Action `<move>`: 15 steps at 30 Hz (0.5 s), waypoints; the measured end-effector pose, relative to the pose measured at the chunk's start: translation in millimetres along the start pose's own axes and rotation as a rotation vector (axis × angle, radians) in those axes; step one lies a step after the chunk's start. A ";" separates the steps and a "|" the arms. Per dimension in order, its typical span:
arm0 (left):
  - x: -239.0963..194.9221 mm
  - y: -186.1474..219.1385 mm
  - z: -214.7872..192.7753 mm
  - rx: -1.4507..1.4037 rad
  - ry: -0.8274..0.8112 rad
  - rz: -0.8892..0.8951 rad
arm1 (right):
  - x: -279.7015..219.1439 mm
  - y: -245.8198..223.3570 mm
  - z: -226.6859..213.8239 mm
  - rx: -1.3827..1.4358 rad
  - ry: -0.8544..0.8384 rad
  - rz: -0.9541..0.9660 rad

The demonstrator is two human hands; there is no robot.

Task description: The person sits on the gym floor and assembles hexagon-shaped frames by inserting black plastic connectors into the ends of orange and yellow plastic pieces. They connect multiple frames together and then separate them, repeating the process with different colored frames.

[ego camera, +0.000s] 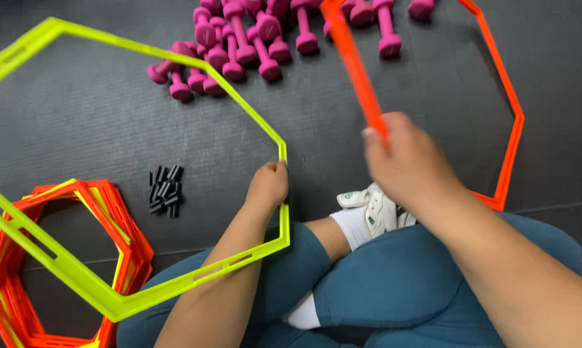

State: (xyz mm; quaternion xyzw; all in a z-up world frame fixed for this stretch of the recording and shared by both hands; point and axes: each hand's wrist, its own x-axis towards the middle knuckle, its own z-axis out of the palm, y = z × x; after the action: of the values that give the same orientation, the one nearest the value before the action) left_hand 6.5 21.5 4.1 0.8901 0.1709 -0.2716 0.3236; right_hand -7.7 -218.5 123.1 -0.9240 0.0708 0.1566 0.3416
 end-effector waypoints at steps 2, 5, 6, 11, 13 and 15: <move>3.6 -2.4 2.2 0.138 0.036 -0.037 | -7.4 9.6 -19.4 0.020 0.266 -0.033; 3.7 9.3 -2.2 0.147 0.013 -0.224 | -17.1 35.2 -47.0 -0.078 0.504 -0.172; 5.3 7.0 -0.5 0.146 0.017 -0.223 | -24.4 33.6 -51.9 -0.077 0.506 -0.175; 5.7 5.1 2.6 0.302 0.002 -0.299 | -44.0 25.2 -58.4 0.038 0.674 -0.387; 6.9 1.3 6.6 0.343 0.028 -0.292 | -34.8 31.5 -49.3 0.005 0.692 -0.451; 7.2 2.8 7.9 0.386 0.052 -0.282 | -27.6 35.9 -44.9 -0.029 0.712 -0.513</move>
State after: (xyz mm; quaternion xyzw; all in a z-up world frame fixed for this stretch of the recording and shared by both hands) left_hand 10.6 15.0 -3.9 0.9095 0.2465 -0.3188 0.1019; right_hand -31.3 -274.3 142.8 -0.9127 -0.0498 -0.2606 0.3107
